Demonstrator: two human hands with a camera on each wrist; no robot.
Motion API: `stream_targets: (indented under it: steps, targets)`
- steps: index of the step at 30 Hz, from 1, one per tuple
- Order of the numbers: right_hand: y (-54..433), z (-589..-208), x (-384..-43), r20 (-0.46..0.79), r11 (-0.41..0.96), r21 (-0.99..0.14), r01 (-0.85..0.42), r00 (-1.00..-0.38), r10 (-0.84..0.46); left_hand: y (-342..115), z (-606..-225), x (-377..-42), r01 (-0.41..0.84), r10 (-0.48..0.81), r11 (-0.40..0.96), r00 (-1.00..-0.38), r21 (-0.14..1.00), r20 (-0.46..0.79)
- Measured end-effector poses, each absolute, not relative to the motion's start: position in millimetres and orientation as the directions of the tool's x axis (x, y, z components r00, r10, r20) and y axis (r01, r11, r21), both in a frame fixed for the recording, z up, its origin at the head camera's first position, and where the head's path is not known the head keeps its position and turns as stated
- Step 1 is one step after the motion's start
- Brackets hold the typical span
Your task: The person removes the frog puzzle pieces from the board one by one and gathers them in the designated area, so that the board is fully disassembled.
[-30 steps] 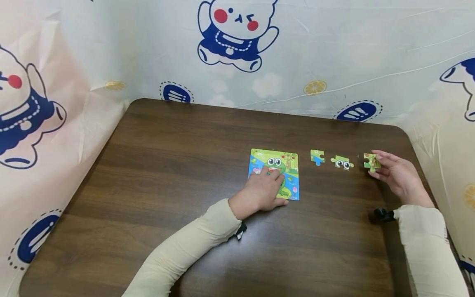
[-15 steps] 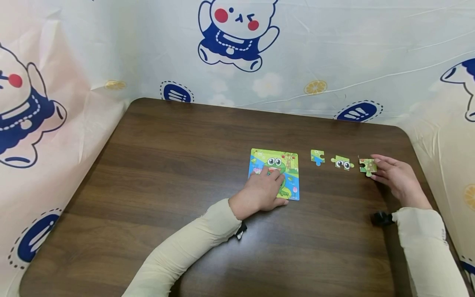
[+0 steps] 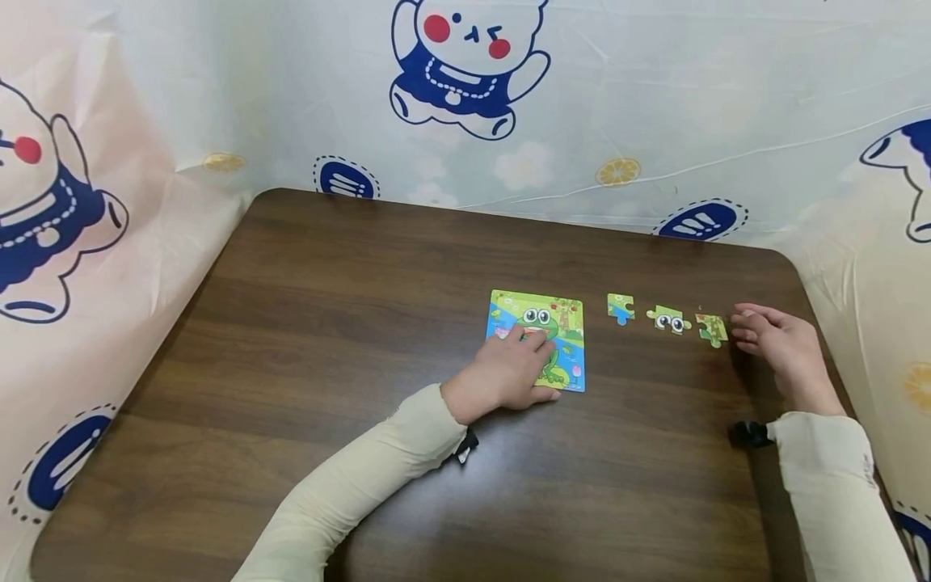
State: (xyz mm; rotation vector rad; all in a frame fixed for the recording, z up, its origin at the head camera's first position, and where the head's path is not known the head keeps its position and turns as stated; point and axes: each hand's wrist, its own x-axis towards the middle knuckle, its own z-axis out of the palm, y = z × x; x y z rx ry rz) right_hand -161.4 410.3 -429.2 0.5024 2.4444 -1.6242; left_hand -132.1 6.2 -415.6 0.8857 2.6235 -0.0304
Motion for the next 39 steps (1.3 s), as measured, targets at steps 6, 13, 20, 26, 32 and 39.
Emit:
stream_targets:
  steps: [6,13,20,26,32,39]
  targets:
    - [394.6,-421.2,-159.4,-0.285,0.118,-0.945,0.304,-0.946,0.155,0.1,-413.1,-134.5,0.578,0.583,0.805,-0.734,0.131,-0.349]
    - [348.3,-406.7,-167.7,-0.261,0.036,-0.964,0.265,-0.961,0.097,-13.2,-412.9,-143.4,0.555,0.601,0.799,-0.741,0.232,-0.301]
    - [290.8,-399.3,-182.8,-0.281,0.074,-0.957,0.281,-0.960,0.011,-32.8,-417.6,-162.6,0.568,0.636,0.757,-0.753,0.323,-0.168]
    - [244.8,-404.8,-193.5,-0.282,0.132,-0.953,0.273,-0.957,-0.062,-53.1,-420.7,-179.0,0.519,0.590,0.793,-0.784,0.318,-0.192]
    - [205.3,-409.5,-201.3,-0.273,0.151,-0.955,0.256,-0.957,-0.103,-65.0,-422.6,-183.4,0.489,0.565,0.815,-0.789,0.310,-0.242]
    - [169.7,-406.9,-205.2,-0.287,0.163,-0.952,0.260,-0.942,-0.173,-70.9,-423.8,-182.2,0.447,0.515,0.854,-0.799,0.265,-0.310]
